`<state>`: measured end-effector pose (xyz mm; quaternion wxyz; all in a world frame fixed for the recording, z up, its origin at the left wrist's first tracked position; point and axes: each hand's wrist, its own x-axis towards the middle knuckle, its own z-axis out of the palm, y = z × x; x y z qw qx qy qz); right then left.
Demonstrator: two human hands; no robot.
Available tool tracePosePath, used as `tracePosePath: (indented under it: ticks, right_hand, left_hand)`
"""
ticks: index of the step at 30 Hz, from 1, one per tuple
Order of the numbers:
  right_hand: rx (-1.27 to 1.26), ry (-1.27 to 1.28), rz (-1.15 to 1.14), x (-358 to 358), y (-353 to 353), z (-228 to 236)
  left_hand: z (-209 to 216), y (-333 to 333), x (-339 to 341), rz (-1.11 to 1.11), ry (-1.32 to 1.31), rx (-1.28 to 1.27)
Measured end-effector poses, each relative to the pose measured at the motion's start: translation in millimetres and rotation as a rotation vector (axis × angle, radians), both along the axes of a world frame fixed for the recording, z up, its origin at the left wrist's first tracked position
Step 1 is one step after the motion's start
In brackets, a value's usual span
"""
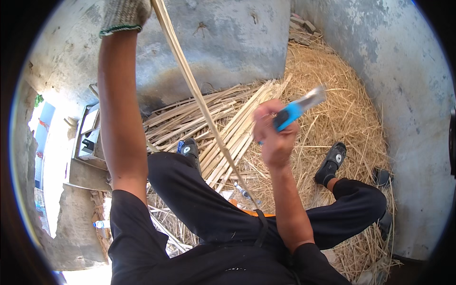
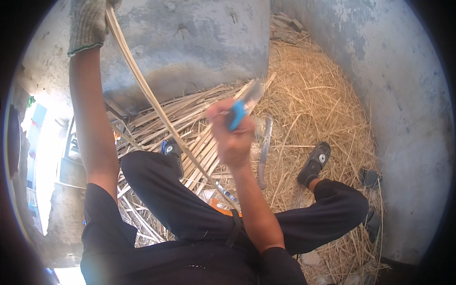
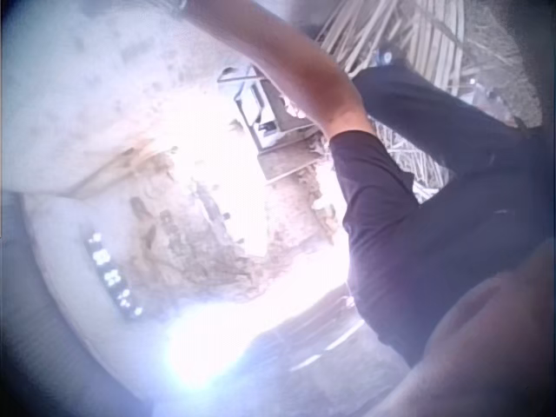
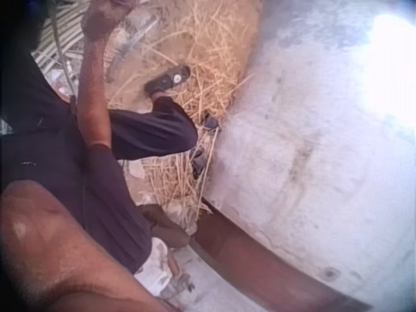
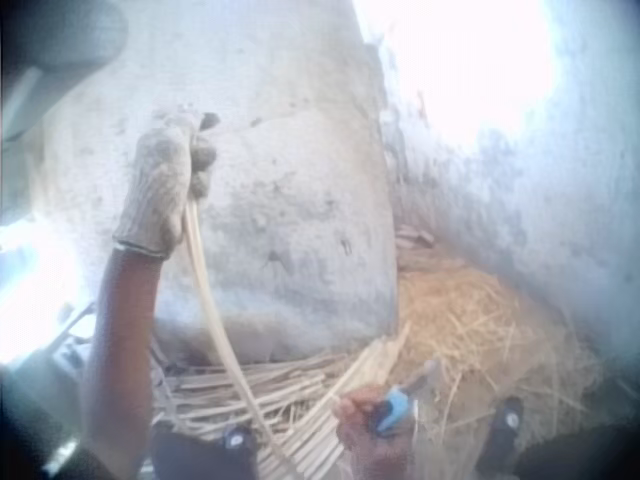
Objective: The person sits on a straw-covered floor and uses a knife to shave thin strips from bamboo sticks. They hold the sticks with a gloved hand, repeatedly scrape the surface with the knife, and place the shaved sticks into a pile.
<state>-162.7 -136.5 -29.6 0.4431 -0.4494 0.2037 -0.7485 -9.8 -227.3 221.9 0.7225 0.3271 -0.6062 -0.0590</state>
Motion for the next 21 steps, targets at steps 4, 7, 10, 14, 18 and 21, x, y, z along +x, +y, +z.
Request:
tracePosePath:
  ticks: [4, 7, 10, 14, 18, 21]
  right_hand:
    - [0.116, -0.153, -0.089, -19, -8, 22]
    - [0.335, 0.423, -0.093, -14, 6, 13]
    - [0.279, 0.555, 0.119, 9, 26, 12]
    - [0.212, 0.385, 0.254, 38, 30, -1]
    - [0.177, 0.221, 0.274, 54, 27, -6]
    - [0.324, 0.084, 0.273, 51, 24, -23]
  left_hand:
    - [5, 17, 11, -0.028, -0.098, 0.029]
    - [9, 12, 16, 0.009, -0.097, 0.054]
    - [6, 8, 13, -0.051, -0.130, 0.009]
    - [16, 7, 10, -0.058, -0.116, 0.053]
    - [12, 18, -2, 0.020, -0.092, 0.069]
    - [11, 15, 0, 0.011, -0.086, 0.020]
